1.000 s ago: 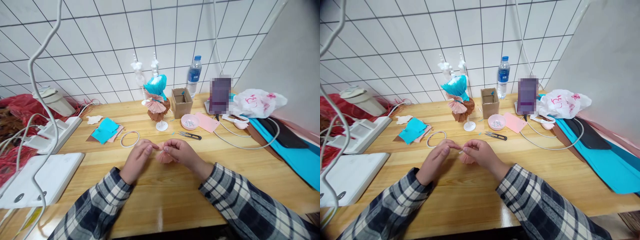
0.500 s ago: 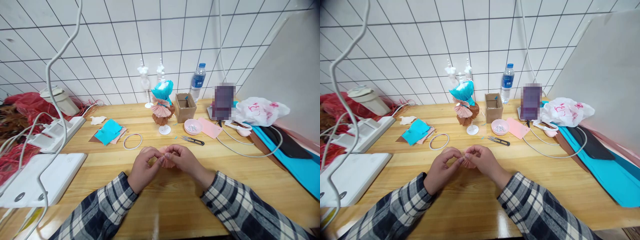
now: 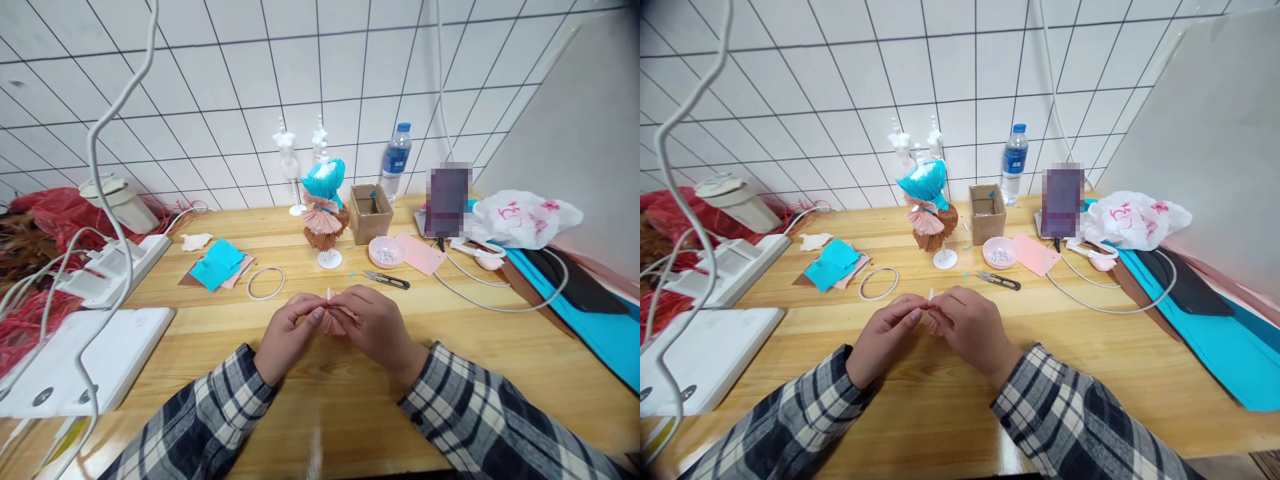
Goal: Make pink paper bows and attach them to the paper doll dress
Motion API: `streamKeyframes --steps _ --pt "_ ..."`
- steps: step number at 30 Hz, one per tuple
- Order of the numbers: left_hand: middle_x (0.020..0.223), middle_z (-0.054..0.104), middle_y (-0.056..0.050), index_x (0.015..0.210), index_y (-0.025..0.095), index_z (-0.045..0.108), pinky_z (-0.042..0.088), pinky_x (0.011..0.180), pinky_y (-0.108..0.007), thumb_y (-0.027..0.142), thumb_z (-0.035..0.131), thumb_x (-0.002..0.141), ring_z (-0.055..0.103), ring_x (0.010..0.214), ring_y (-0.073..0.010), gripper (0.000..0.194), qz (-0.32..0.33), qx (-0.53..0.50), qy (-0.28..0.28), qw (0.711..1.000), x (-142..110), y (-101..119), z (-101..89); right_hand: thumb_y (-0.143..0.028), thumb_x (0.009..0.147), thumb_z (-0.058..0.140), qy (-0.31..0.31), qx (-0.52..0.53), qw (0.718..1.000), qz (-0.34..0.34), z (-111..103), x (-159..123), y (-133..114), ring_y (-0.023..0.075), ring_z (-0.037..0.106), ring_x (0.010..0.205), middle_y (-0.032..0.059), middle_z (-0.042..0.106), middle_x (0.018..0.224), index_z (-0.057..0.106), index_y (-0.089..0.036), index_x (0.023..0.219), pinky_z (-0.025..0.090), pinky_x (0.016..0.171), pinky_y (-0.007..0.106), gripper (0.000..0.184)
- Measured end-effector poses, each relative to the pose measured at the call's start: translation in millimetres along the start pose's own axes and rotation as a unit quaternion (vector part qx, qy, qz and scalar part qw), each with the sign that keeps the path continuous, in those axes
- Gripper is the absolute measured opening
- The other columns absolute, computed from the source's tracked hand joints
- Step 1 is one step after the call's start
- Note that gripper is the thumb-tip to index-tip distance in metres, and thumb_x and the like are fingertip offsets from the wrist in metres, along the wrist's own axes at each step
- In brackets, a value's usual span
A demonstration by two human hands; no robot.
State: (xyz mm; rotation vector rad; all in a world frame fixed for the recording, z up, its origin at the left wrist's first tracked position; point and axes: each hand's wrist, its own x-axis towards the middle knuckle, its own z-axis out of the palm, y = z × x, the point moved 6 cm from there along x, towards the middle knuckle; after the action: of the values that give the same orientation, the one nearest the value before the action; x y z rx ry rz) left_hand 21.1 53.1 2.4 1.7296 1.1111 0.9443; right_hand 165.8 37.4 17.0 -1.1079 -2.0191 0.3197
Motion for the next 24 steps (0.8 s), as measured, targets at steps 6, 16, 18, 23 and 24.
streamKeyframes --steps 6,16,18,23,24 --pt "0.099 0.067 -0.008 0.105 0.022 0.072 0.047 0.09 -0.036 0.033 0.052 0.09 0.06 0.098 -0.0217 0.027 0.007 0.001 -0.021 1.0 -3.3 3.9 4.0 -0.024 0.093 0.051 0.019 -0.031 0.999 0.004 -2.0 0.3 2.8 0.0179 0.06 0.083 0.0051 0.067 0.086 0.067 -0.02 0.091 0.047 0.075 0.03 0.017" --pt "0.092 0.068 -0.007 0.098 0.023 0.072 0.046 0.081 -0.037 0.026 0.053 0.09 0.058 0.09 -0.0215 0.021 0.136 0.236 0.017 0.962 18.1 15.4 12.9 -0.019 0.089 0.054 0.033 0.004 0.998 0.052 -5.9 5.1 22.7 0.017 0.061 0.077 0.0044 0.066 0.084 0.067 -0.02 0.09 0.047 0.068 0.029 0.013" --pt "0.089 0.069 -0.007 0.095 0.022 0.072 0.045 0.078 -0.037 0.025 0.053 0.09 0.057 0.086 -0.0213 0.02 0.159 0.275 0.019 0.948 22.2 18.7 17.0 -0.019 0.087 0.055 0.035 0.013 0.997 0.067 -6.2 5.5 29.4 0.0171 0.06 0.074 0.0041 0.066 0.081 0.067 -0.02 0.087 0.046 0.065 0.029 0.012" --pt "0.085 0.068 -0.006 0.093 0.021 0.07 0.045 0.071 -0.036 0.02 0.054 0.088 0.055 0.08 -0.0208 0.018 0.204 0.343 0.028 0.917 15.9 22.8 18.4 -0.018 0.085 0.056 0.011 0.049 0.995 0.091 0.5 5.1 31.7 0.0155 0.058 0.067 0.0028 0.064 0.077 0.068 -0.02 0.084 0.043 0.059 0.027 0.012" --pt "0.085 0.069 -0.006 0.093 0.022 0.07 0.045 0.07 -0.035 0.02 0.054 0.088 0.055 0.079 -0.0205 0.017 0.214 0.345 0.034 0.913 13.4 23.5 17.3 -0.018 0.084 0.056 0.007 0.063 0.993 0.104 2.3 5.2 31.6 0.0148 0.057 0.065 0.0025 0.063 0.075 0.068 -0.02 0.083 0.042 0.058 0.026 0.012"
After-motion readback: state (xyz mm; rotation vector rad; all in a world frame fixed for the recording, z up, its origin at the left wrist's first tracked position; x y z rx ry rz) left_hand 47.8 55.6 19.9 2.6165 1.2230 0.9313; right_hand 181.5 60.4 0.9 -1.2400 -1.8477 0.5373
